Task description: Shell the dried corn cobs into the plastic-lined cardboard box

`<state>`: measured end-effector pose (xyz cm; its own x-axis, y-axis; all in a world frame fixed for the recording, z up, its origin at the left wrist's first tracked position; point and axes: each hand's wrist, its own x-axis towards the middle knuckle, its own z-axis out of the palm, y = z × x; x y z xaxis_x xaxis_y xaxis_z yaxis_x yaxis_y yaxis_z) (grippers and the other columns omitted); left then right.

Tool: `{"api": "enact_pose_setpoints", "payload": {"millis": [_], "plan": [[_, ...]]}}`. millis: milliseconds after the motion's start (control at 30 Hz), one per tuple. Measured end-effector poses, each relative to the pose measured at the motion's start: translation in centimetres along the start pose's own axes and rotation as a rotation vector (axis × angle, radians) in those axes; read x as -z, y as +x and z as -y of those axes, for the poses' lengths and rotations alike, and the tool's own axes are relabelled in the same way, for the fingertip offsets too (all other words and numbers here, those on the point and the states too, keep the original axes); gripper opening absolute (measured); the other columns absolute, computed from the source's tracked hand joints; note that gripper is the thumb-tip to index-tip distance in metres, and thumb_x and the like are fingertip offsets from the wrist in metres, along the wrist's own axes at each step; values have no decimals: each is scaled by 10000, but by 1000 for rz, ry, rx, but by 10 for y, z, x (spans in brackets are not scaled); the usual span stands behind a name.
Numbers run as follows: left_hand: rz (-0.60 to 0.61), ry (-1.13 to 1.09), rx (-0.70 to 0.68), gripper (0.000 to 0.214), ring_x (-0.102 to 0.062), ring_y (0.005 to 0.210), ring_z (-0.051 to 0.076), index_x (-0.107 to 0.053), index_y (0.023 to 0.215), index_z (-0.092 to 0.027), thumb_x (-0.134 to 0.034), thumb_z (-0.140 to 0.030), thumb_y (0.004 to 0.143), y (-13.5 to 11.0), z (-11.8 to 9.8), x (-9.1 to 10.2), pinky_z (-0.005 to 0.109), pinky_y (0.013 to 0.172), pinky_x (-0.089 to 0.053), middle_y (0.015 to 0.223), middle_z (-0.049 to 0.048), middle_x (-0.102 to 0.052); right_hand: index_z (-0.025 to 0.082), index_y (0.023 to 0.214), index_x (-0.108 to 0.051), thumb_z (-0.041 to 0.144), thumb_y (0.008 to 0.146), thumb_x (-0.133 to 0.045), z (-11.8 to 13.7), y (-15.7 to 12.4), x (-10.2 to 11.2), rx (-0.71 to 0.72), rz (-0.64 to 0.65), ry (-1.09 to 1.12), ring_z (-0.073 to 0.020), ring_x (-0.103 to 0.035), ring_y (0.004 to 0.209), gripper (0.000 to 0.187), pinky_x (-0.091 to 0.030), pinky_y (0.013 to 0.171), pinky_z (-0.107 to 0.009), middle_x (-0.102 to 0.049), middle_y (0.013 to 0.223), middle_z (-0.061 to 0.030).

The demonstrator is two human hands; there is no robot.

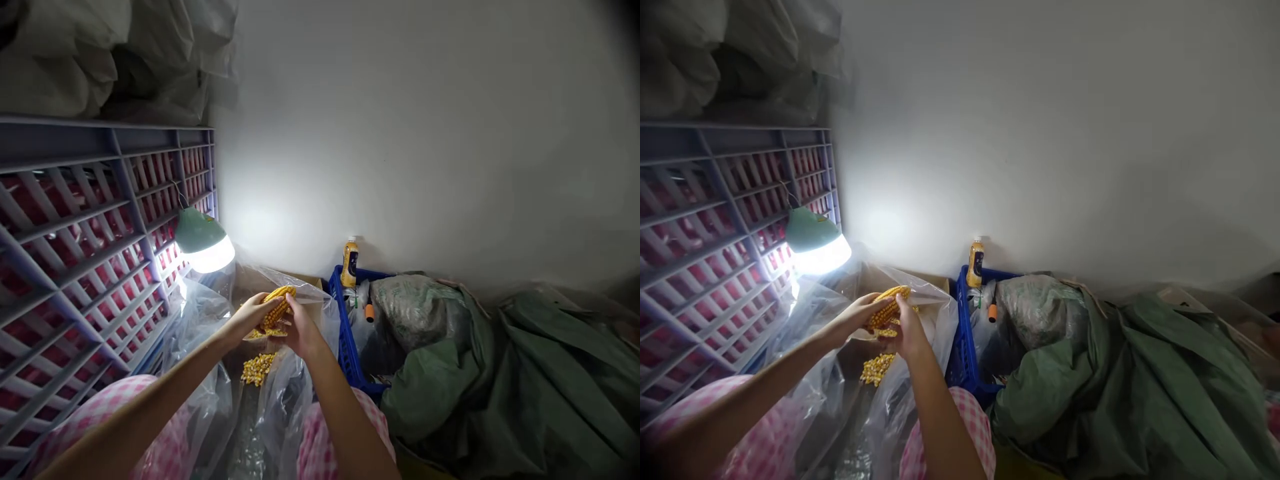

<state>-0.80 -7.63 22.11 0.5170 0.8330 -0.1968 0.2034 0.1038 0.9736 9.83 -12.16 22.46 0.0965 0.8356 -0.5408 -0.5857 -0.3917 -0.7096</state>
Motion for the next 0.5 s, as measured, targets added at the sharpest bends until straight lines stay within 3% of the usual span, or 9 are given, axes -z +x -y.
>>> {"api": "enact_pose_setpoints", "payload": {"millis": [100, 200, 267, 367, 500], "plan": [[-104, 20, 11, 563, -519, 591, 130, -553, 1004, -116, -560, -558, 655, 8, 6, 1, 216, 454, -398, 700, 4, -559, 179, 775, -551, 585, 810, -358, -13, 8, 9, 93, -8, -435, -100, -442, 460, 452, -369, 494, -233, -483, 554, 15], [-58, -10, 96, 569, -529, 584, 137, -555, 1033, -136, -545, -571, 667, 11, 10, 1, 215, 432, -401, 688, 4, -559, 166, 553, -494, 613, 774, -395, -17, 17, 21, 389, -61, -820, -107, -415, 476, 508, -287, 494, -230, -444, 487, -1], [-7, -54, 128, 550, -546, 587, 132, -565, 1039, -154, -563, -562, 669, 12, 11, 0, 201, 436, -405, 704, 8, -574, 170, 522, -449, 569, 771, -438, -15, 21, 29, 523, -52, -874, -96, -393, 495, 470, -255, 496, -226, -438, 501, 7], [66, -199, 178, 525, -581, 603, 131, -568, 1063, -165, -578, -532, 688, 12, 13, 3, 190, 451, -414, 785, 32, -611, 177, 532, -405, 506, 791, -425, -10, 18, 36, 549, -27, -835, -72, -336, 467, 419, -235, 467, -212, -389, 491, 36], [91, -353, 267, 529, -613, 664, 147, -502, 1166, -153, -554, -474, 749, 10, 15, 8, 206, 504, -447, 866, 47, -631, 183, 546, -386, 503, 800, -375, 18, -25, 52, 531, -94, -771, -50, -290, 398, 408, -237, 406, -194, -352, 469, 57]]}}
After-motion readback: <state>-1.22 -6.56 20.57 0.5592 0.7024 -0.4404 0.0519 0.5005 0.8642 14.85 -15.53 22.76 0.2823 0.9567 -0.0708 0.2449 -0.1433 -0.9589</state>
